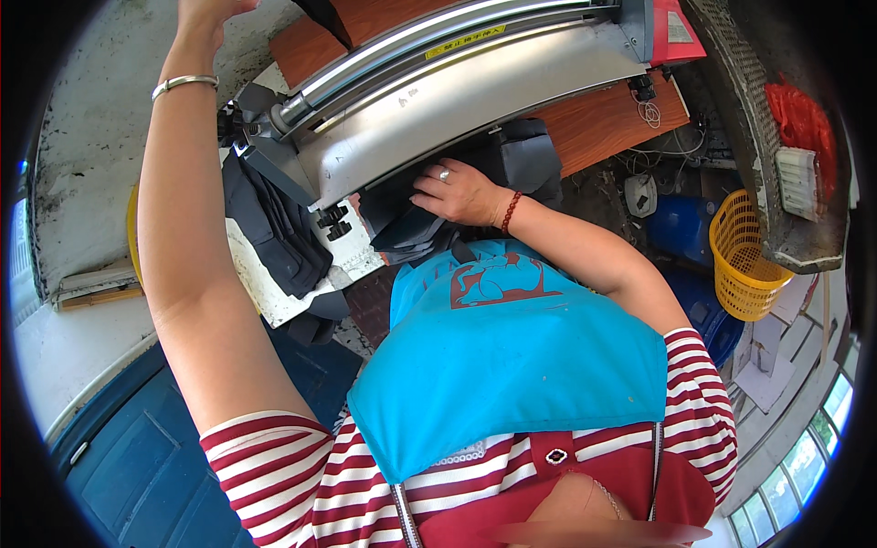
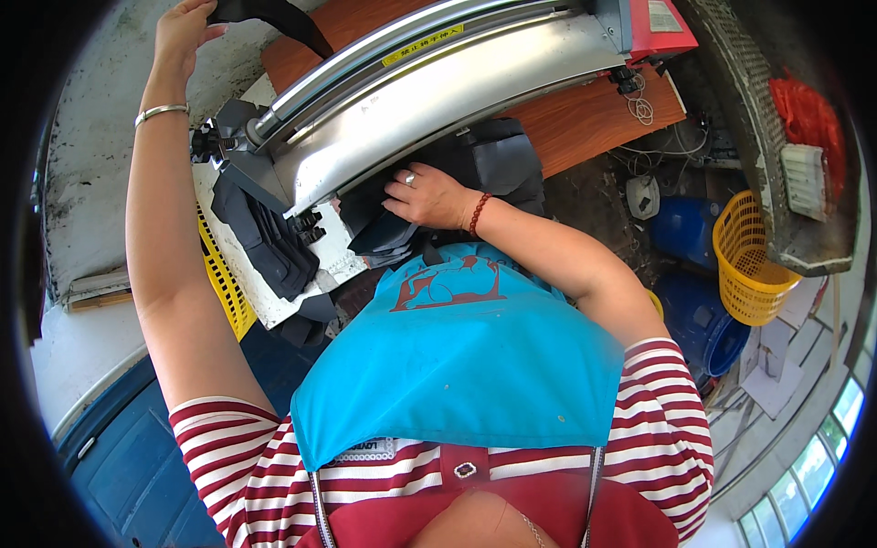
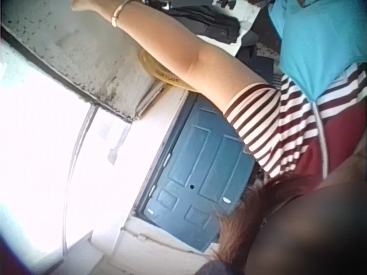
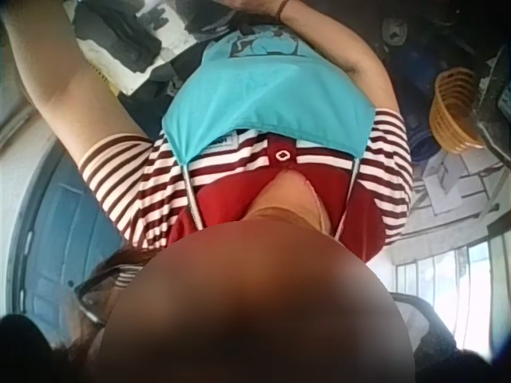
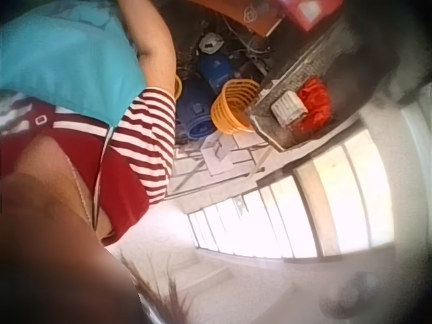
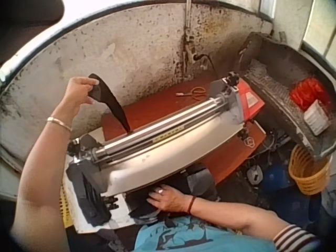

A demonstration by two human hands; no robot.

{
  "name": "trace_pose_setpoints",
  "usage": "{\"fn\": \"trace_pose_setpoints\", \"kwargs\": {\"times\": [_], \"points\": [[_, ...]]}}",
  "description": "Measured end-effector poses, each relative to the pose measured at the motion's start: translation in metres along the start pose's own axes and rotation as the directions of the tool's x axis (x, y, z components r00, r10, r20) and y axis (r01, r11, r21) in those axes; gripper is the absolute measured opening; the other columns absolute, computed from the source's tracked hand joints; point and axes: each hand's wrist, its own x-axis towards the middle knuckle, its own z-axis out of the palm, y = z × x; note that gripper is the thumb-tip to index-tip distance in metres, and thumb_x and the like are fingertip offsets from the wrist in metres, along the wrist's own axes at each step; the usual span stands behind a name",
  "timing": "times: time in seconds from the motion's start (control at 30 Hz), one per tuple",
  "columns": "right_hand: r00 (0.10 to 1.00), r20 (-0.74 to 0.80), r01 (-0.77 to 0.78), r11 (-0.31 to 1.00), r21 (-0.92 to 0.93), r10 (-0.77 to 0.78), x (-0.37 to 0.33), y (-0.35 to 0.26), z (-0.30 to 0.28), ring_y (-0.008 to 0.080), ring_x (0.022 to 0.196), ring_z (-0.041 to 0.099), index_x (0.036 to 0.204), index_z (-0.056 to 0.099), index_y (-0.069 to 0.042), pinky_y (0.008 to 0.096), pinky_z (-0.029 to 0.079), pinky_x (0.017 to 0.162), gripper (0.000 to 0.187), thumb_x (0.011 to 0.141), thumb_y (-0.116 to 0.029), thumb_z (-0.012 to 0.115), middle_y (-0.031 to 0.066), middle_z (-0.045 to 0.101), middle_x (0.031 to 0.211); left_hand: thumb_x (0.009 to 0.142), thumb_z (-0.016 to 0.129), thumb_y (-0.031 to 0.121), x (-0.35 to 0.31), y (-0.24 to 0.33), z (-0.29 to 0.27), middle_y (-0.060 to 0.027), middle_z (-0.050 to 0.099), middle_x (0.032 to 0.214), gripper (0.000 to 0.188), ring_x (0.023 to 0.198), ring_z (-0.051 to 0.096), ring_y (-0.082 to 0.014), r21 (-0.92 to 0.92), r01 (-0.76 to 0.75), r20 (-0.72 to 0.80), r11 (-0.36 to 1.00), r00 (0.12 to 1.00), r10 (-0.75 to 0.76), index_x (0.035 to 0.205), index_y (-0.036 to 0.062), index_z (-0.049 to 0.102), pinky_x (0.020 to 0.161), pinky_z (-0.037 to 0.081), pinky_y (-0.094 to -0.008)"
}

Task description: Feeding shoe material components through a roller machine to apply glue or press them together.

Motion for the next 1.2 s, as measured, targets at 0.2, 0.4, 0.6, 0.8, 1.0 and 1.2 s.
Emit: {"fn": "trace_pose_setpoints", "kwargs": {"times": [0.2,0.4,0.6,0.8,1.0,1.2], "points": [[0.984,-0.085,-0.139,0.977,0.164,0.154,0.008,-0.003,-0.019,0.0216,0.092,0.062,0.097,0.074,-0.014,0.0359,0.052,0.081,0.021,0.077,-0.015,0.068,0.0035,0.064,0.099,0.093,0.049,-0.006,-0.004,-0.007,0.025,-0.0196,0.065,0.114,0.029,0.090,0.066,-0.0296,-0.053,0.052,0.008,0.997,0.999,-0.052,0.110,-0.0025,0.072,0.074,0.059,-0.0401],[0.948,-0.042,-0.288,0.905,0.312,0.316,0.017,-0.005,-0.038,0.0203,0.089,0.061,0.092,0.074,-0.016,0.0355,0.050,0.075,0.017,0.075,-0.014,0.078,0.0005,0.062,0.094,0.093,0.044,-0.009,-0.010,-0.018,0.052,-0.0251,0.062,0.127,0.035,0.103,0.068,-0.0361,-0.067,0.179,-0.021,0.982,0.983,-0.181,0.113,-0.0017,0.072,0.091,0.061,-0.0447],[0.943,-0.067,-0.274,0.874,0.402,0.326,0.027,-0.008,-0.053,0.0241,0.086,0.065,0.093,0.074,-0.012,0.0378,0.052,0.079,0.020,0.074,-0.008,0.077,0.0039,0.067,0.092,0.091,0.048,-0.009,-0.001,-0.040,0.050,-0.0258,0.063,0.124,0.032,0.089,0.068,-0.0286,-0.014,0.135,-0.029,0.991,0.990,-0.135,0.112,-0.0036,0.072,0.076,0.061,-0.0384],[0.602,0.176,-0.613,0.309,0.727,0.779,0.036,0.003,-0.095,0.0087,0.070,0.062,0.107,0.067,-0.002,0.0250,0.049,0.067,0.016,0.091,-0.005,0.067,0.0022,0.068,0.079,0.091,0.063,0.023,-0.009,-0.067,0.051,-0.0147,0.072,0.104,0.024,0.088,0.070,-0.0275,0.422,-0.500,0.070,0.756,0.850,0.523,0.102,0.0050,0.074,0.079,0.055,-0.0389],[0.448,0.324,-0.731,0.133,0.669,0.833,0.044,0.038,-0.105,0.0019,0.070,0.055,0.116,0.062,0.000,0.0214,0.045,0.064,0.021,0.097,-0.009,0.062,-0.0005,0.065,0.076,0.091,0.057,0.036,-0.043,-0.086,0.088,-0.0240,0.071,0.089,0.042,0.086,0.068,-0.0398,0.542,-0.318,0.473,0.778,0.880,0.030,0.086,-0.0015,0.074,0.086,0.051,-0.0427],[0.512,0.142,-0.772,0.382,0.508,0.847,0.064,0.060,-0.094,0.0175,0.070,0.066,0.105,0.066,-0.002,0.0305,0.052,0.067,0.014,0.093,-0.009,0.064,0.0092,0.070,0.079,0.085,0.059,0.050,-0.029,-0.085,0.093,-0.0266,0.072,0.100,0.057,0.095,0.070,-0.0366,0.540,-0.137,0.560,0.830,0.795,-0.233,0.093,-0.0045,0.075,0.089,0.051,-0.0408]]}}
